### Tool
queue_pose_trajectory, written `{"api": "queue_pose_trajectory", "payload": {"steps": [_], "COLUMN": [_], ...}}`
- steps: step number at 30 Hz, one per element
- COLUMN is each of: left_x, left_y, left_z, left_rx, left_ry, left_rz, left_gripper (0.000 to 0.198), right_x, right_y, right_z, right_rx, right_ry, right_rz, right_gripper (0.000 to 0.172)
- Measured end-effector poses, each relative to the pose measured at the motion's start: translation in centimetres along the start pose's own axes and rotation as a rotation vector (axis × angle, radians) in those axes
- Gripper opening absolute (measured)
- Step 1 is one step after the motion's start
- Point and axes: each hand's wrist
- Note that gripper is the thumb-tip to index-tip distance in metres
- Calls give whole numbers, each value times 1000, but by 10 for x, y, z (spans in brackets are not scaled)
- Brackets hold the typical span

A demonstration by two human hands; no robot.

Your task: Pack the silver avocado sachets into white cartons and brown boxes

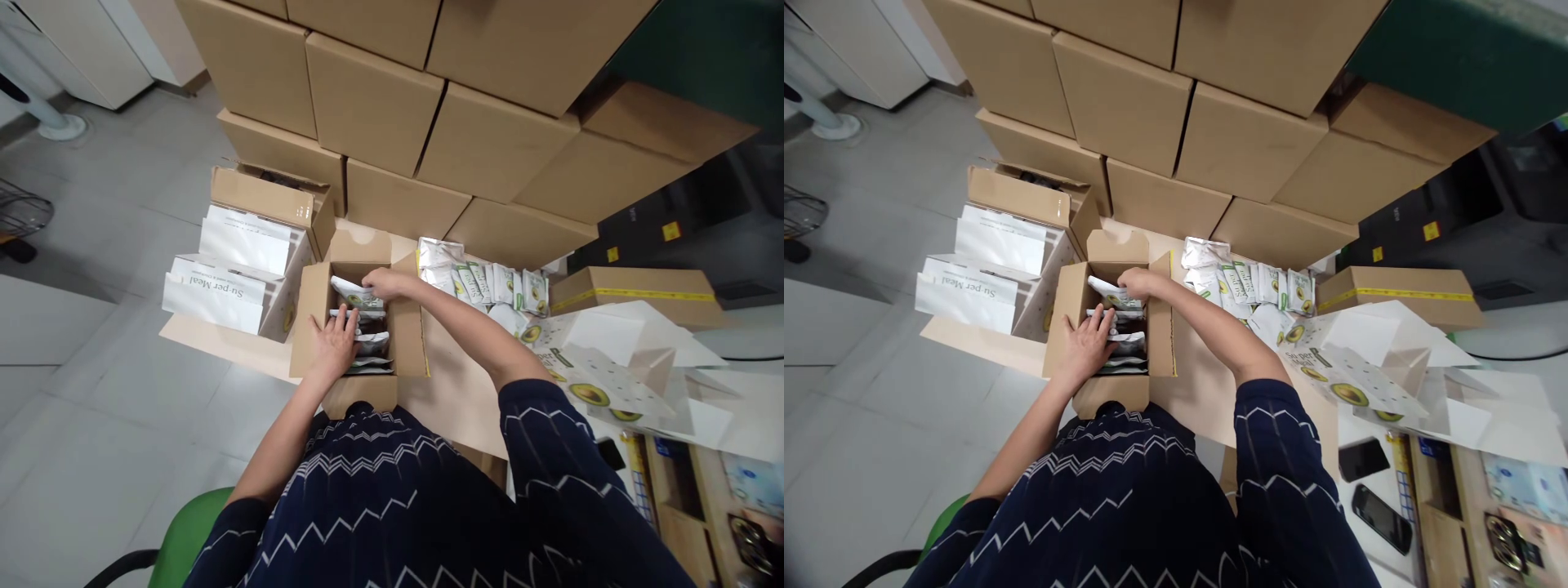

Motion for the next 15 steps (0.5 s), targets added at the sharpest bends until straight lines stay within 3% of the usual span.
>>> {"api": "queue_pose_trajectory", "payload": {"steps": [3, 5, 10, 15], "left_x": [-1, -2, -2, -2], "left_y": [1, 1, 1, 0], "left_z": [-1, -1, -1, -4], "left_rx": [0, 2, -1, -1], "left_ry": [-4, -2, -13, 22], "left_rz": [4, 8, 5, -5], "left_gripper": [65, 65, 65, 64], "right_x": [-18, -28, -39, -35], "right_y": [-6, -12, -16, -1], "right_z": [-4, -7, -14, -8], "right_rx": [54, 64, 46, 57], "right_ry": [-164, -201, -126, -131], "right_rz": [-70, -103, -108, -2], "right_gripper": [45, 47, 51, 47]}}
Point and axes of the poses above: each hand's wrist, its own x-axis away from the middle knuckle, its own z-axis out of the back of the hand, y = z × x, and after that the axes turned 4 degrees about z, right-handed
